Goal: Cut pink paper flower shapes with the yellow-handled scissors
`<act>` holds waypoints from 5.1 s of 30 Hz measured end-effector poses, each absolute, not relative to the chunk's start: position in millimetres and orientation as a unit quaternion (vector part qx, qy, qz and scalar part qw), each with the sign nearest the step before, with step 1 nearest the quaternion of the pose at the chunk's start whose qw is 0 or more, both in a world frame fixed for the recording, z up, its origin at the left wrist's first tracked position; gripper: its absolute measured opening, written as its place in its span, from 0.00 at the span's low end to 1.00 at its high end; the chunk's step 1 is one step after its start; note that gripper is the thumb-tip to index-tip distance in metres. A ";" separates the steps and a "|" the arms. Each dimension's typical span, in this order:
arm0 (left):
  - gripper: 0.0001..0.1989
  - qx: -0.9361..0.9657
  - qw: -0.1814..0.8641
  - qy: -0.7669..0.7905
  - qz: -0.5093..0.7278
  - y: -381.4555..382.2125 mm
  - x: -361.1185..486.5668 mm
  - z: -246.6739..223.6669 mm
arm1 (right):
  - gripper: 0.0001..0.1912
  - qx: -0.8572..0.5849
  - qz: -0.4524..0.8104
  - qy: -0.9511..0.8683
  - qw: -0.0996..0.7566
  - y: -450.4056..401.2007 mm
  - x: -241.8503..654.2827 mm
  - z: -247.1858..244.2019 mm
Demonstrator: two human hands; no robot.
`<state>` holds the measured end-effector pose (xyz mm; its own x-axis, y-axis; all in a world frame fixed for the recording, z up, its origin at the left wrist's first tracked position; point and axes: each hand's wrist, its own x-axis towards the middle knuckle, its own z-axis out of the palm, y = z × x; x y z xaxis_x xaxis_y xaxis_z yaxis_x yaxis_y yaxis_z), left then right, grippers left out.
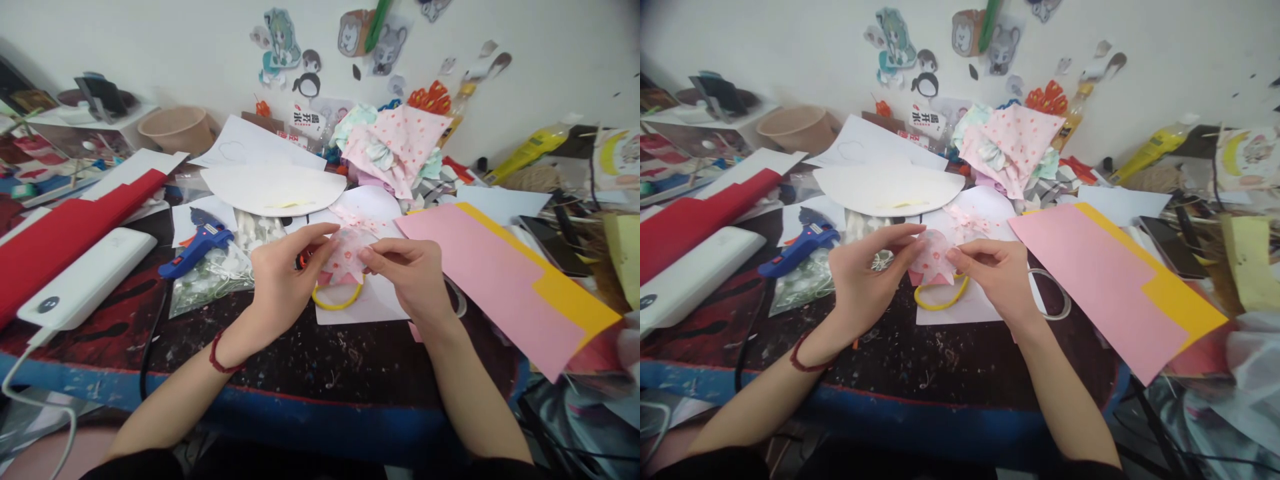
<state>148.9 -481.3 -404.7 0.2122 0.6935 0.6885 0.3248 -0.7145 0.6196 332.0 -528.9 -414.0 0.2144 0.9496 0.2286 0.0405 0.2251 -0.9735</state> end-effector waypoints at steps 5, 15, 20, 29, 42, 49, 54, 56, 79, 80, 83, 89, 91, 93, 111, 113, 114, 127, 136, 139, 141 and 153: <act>0.07 0.747 0.190 0.339 0.540 -481.5 148.7 -404.3 | 0.08 -0.481 0.393 -0.503 0.601 -528.8 332.7 -414.8; 0.06 0.730 0.244 0.345 0.537 -481.9 147.9 -401.5 | 0.04 -0.460 0.438 -0.490 0.597 -528.1 335.7 -414.6; 0.06 0.724 0.253 0.344 0.541 -481.9 147.6 -401.4 | 0.07 -0.449 0.476 -0.486 0.579 -527.2 339.8 -412.8; 0.06 0.726 0.266 0.351 0.529 -482.8 146.0 -400.4 | 0.03 -0.468 0.447 -0.493 0.582 -527.7 339.5 -415.7; 0.06 0.723 0.251 0.356 0.537 -482.6 146.6 -399.4 | 0.03 -0.500 0.399 -0.507 0.577 -530.1 336.2 -409.1; 0.06 0.740 0.234 0.351 0.524 -481.8 145.8 -400.4 | 0.06 -0.479 0.446 -0.508 0.560 -528.6 335.3 -409.1; 0.05 0.748 0.243 0.346 0.511 -482.9 148.4 -403.6 | 0.03 -0.517 0.395 -0.533 0.541 -528.9 330.9 -410.4; 0.05 0.748 0.258 0.347 0.504 -482.1 149.0 -404.6 | 0.04 -0.525 0.369 -0.542 0.543 -529.4 330.5 -410.8; 0.07 0.752 0.390 0.328 0.418 -474.3 152.3 -406.2 | 0.11 -0.524 0.333 -0.537 0.571 -528.0 327.6 -410.0; 0.07 0.748 0.404 0.325 0.415 -474.6 152.5 -406.0 | 0.11 -0.523 0.323 -0.533 0.582 -527.9 327.6 -411.4; 0.07 0.732 0.448 0.313 0.407 -475.3 152.8 -404.9 | 0.10 -0.534 0.289 -0.510 0.610 -527.6 328.2 -416.1; 0.07 0.728 0.445 0.318 0.413 -476.5 154.0 -402.5 | 0.09 -0.523 0.308 -0.487 0.628 -527.3 327.3 -418.0; 0.05 0.721 0.453 0.315 0.420 -476.5 154.3 -402.3 | 0.06 -0.505 0.341 -0.489 0.624 -527.3 326.9 -417.6; 0.05 0.717 0.451 0.322 0.423 -476.1 154.3 -402.3 | 0.05 -0.494 0.366 -0.493 0.615 -527.2 327.1 -417.5; 0.16 0.730 0.491 0.322 0.350 -469.1 147.3 -393.8 | 0.05 -0.486 0.432 -0.528 0.547 -528.7 333.2 -414.7; 0.16 0.722 0.507 0.315 0.350 -470.4 147.6 -394.9 | 0.02 -0.485 0.394 -0.522 0.581 -527.9 331.5 -414.9; 0.14 0.719 0.508 0.315 0.355 -471.5 148.0 -395.7 | 0.02 -0.485 0.374 -0.520 0.596 -527.6 330.6 -415.2; 0.09 0.703 0.509 0.311 0.388 -473.8 150.3 -398.5 | 0.04 -0.510 0.402 -0.523 0.552 -528.8 330.8 -412.8; 0.09 0.728 0.472 0.308 0.391 -475.0 149.0 -397.5 | 0.07 -0.524 0.403 -0.506 0.554 -528.8 332.4 -415.5; 0.08 0.732 0.472 0.301 0.389 -475.0 148.7 -397.3 | 0.05 -0.506 0.419 -0.512 0.553 -528.8 331.1 -413.3; 0.09 0.729 0.481 0.298 0.384 -475.0 148.2 -397.1 | 0.08 -0.501 0.413 -0.514 0.561 -529.5 330.1 -411.9; 0.08 0.722 0.484 0.313 0.384 -475.7 148.5 -397.9 | 0.12 -0.518 0.414 -0.501 0.556 -532.2 331.5 -410.9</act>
